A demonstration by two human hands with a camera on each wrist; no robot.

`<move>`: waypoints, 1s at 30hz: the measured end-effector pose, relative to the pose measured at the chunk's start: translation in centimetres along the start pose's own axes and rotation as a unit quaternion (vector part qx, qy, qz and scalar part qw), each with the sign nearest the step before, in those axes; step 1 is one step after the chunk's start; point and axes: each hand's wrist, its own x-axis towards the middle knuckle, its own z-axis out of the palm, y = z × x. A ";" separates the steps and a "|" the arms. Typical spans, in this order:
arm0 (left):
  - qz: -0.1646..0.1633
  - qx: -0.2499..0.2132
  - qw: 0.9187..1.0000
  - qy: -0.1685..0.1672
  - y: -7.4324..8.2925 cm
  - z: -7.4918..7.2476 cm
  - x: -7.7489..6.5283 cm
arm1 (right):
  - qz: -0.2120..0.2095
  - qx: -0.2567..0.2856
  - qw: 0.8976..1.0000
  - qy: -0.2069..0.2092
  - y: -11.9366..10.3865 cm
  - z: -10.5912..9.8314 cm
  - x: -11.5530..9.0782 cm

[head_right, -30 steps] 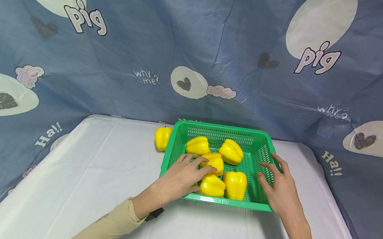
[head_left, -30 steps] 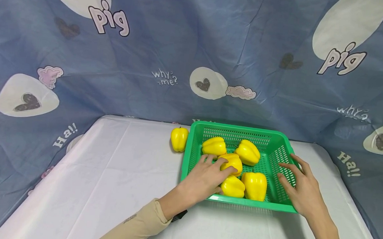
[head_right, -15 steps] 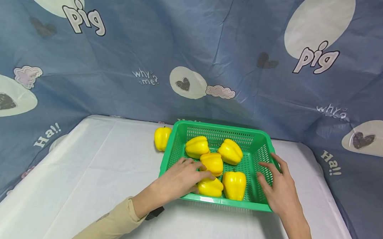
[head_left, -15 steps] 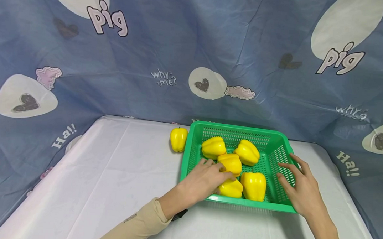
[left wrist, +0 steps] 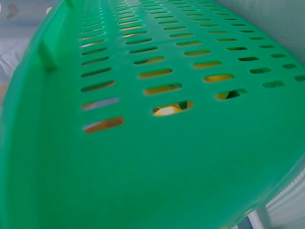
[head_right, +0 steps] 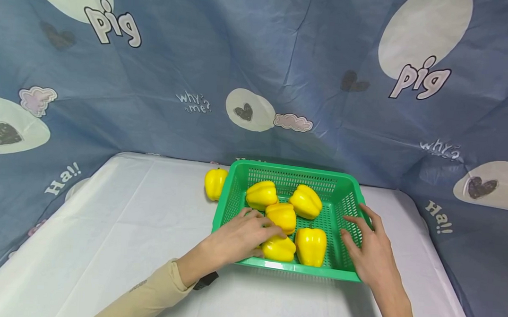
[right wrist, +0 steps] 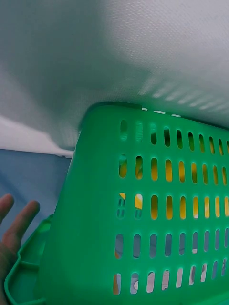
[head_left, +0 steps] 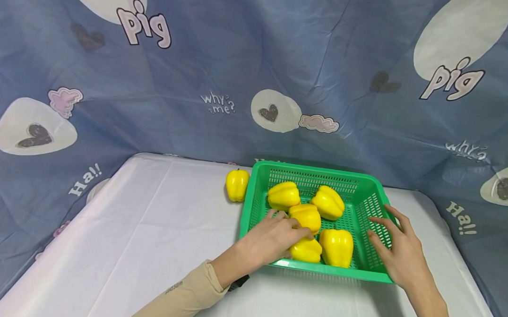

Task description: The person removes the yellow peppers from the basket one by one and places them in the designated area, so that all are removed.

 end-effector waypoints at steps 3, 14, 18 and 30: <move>0.006 0.010 1.000 -0.002 -0.2 -0.2 -0.1 | 0.001 -0.001 1.000 -0.002 0.0 0.0 0.0; 0.001 -0.025 0.999 -0.021 -1.7 -1.0 -0.8 | 0.004 -0.001 1.000 -0.006 0.0 0.0 0.0; 0.000 -0.049 0.999 -0.003 -2.2 -1.1 -1.1 | 0.005 -0.001 1.000 -0.005 0.1 0.0 0.0; 0.010 -0.078 0.997 0.023 -3.4 -1.3 -1.8 | -0.003 -0.001 1.000 0.003 0.1 0.1 0.0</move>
